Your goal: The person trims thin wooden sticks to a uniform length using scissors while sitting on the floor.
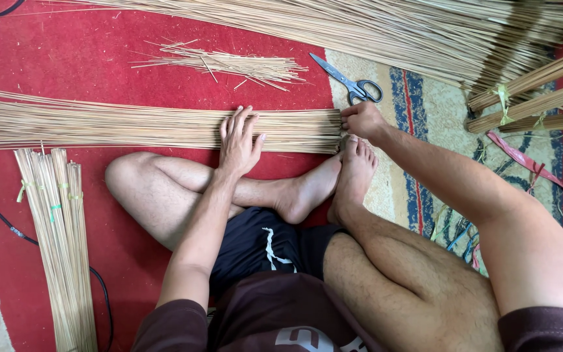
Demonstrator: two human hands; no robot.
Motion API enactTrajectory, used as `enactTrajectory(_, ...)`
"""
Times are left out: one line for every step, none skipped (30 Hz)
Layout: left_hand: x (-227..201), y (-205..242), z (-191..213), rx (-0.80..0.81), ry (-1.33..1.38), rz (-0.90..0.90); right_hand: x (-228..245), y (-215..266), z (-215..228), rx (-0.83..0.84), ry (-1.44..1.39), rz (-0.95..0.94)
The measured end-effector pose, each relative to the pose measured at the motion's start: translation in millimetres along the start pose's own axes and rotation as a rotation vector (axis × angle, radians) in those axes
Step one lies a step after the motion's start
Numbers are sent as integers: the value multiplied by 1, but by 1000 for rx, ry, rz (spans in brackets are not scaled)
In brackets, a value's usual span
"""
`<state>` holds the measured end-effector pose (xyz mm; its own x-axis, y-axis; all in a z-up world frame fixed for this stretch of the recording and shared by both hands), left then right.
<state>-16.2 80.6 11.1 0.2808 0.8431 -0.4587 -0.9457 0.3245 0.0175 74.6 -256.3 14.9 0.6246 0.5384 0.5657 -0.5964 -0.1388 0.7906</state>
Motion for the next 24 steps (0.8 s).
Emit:
enactTrajectory(0, -1, 0, -1, -1, 0, 3, 2, 0, 0, 1, 1)
enactTrajectory(0, 0, 0, -2, 3, 2, 5, 4, 0, -18, -8, -1)
enactTrajectory(-1, 0, 0, -4, 6, 3, 7, 6, -1, -36, -16, -2)
enactTrajectory(0, 0, 0, -4, 6, 3, 5, 5, 1, -36, -16, -2)
enactTrajectory(0, 1, 1, -6, 5, 2, 3, 5, 3, -42, -17, 3)
enactTrajectory(0, 0, 1, -8, 3, -1, 1, 4, 5, -48, -20, 9)
enactTrajectory(0, 0, 1, -9, 3, -2, -4, -2, 5, -49, -20, 9)
enactTrajectory(0, 0, 0, -10, 10, 0, -10, -7, 4, -28, -23, -1)
enactTrajectory(1, 0, -1, -10, 17, 3, -15, -12, 4, -7, -26, -12)
enactTrajectory(0, 0, 0, -9, 18, 3, -15, -12, 3, -7, -27, -13)
enactTrajectory(0, 0, 0, -7, 20, 6, -14, -12, 4, -15, -22, -16)
enactTrajectory(0, 0, 0, -5, 24, 8, -15, -11, 4, -23, -18, -20)
enactTrajectory(0, 0, -1, -3, 25, 8, -14, -10, 3, -23, -18, -22)
enactTrajectory(1, 0, -2, -2, 24, 7, -13, -8, 2, -15, -32, -19)
enactTrajectory(1, -1, -3, -1, 23, 6, -11, -7, 1, -8, -46, -15)
enactTrajectory(1, -1, -3, -1, 23, 3, -7, -2, 1, -10, -47, -14)
enactTrajectory(2, -2, -3, 1, 24, 5, -3, 2, 1, 2, -68, -13)
enactTrajectory(2, -2, -4, 3, 26, 8, 2, 7, 0, 15, -87, -13)
enactTrajectory(2, -2, -4, 2, 27, 7, -4, 2, 2, 13, -87, -13)
enactTrajectory(2, -2, -5, -2, 24, 6, -8, -3, 3, -1, -85, -16)
enactTrajectory(3, -2, -5, -7, 22, 5, -12, -9, 5, -15, -84, -18)
enactTrajectory(2, -1, -4, -8, 21, 4, -12, -10, 3, -17, -84, -16)
enactTrajectory(2, -1, -4, -9, 21, 5, -12, -10, 1, -6, -82, -30)
enactTrajectory(2, -3, -3, -12, 21, 4, -12, -12, 0, 2, -80, -41)
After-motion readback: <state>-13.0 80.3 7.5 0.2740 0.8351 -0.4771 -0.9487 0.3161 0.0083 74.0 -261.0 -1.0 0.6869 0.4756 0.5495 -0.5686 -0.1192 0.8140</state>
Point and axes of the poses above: each hand's wrist, its own y-axis away from the middle knuckle, its own z-axis out of the back of the hand, x = y × z, the point moved 1 cm from there along -y, towards the middle knuckle, and after that the axes turned 13 degrees about x, right-handed, at the moved point
